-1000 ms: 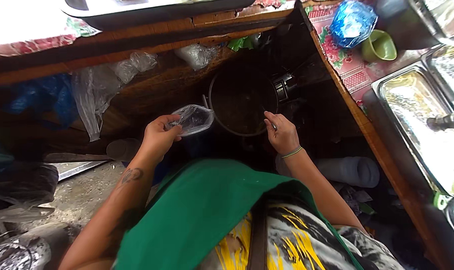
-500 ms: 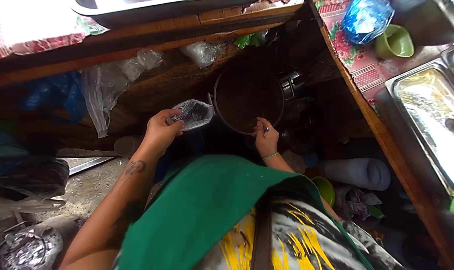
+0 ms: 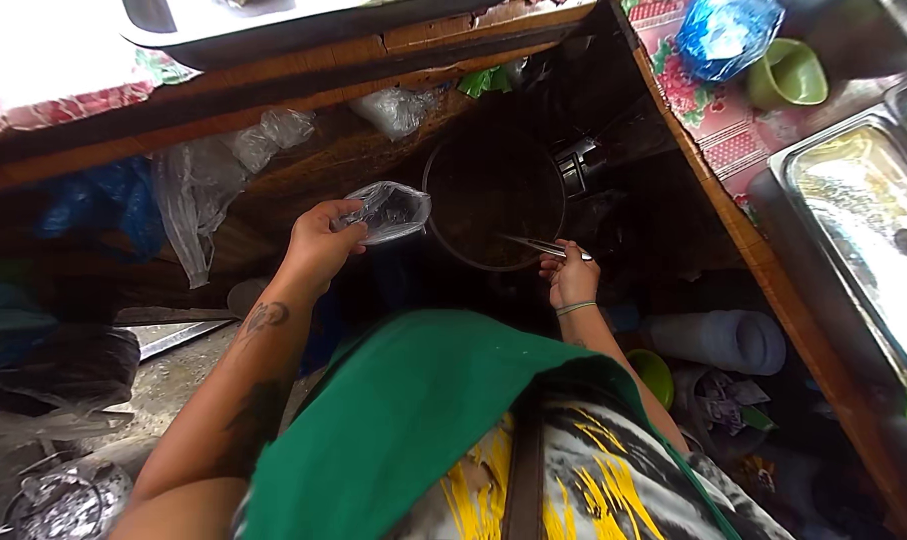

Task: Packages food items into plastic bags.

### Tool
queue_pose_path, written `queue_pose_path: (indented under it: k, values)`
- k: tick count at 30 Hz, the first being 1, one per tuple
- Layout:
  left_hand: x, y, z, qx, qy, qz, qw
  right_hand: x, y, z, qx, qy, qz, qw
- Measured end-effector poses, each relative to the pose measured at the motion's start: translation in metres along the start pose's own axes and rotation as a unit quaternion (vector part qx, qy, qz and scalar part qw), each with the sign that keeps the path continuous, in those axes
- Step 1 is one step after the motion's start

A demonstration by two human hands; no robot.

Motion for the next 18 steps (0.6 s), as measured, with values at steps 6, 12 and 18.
queue_pose_path:
  k: [6, 12, 18]
  values:
    - [-0.017, 0.015, -0.011, 0.013, 0.020, -0.009, 1.000, 0.011, -0.006, 0.002, 0.038, -0.102, 0.015, 0.994]
    - [-0.021, 0.036, -0.015, 0.043, 0.023, -0.032, 0.998, 0.026, -0.006, 0.028, 0.135, -0.415, 0.204, 0.876]
    - [-0.022, 0.045, -0.016, 0.058, 0.021, -0.054, 0.997, 0.012, -0.017, 0.021, 0.099, -0.302, 0.168, 0.933]
Point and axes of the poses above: each hand's wrist, its own z-axis away from the middle knuckle, its own y-axis out of the palm, x = y × z, the point moved 7 cm from there along -z, towards the middle knuckle, and after that the axes turned 8 degrees about -x, right-handed, at the moved point
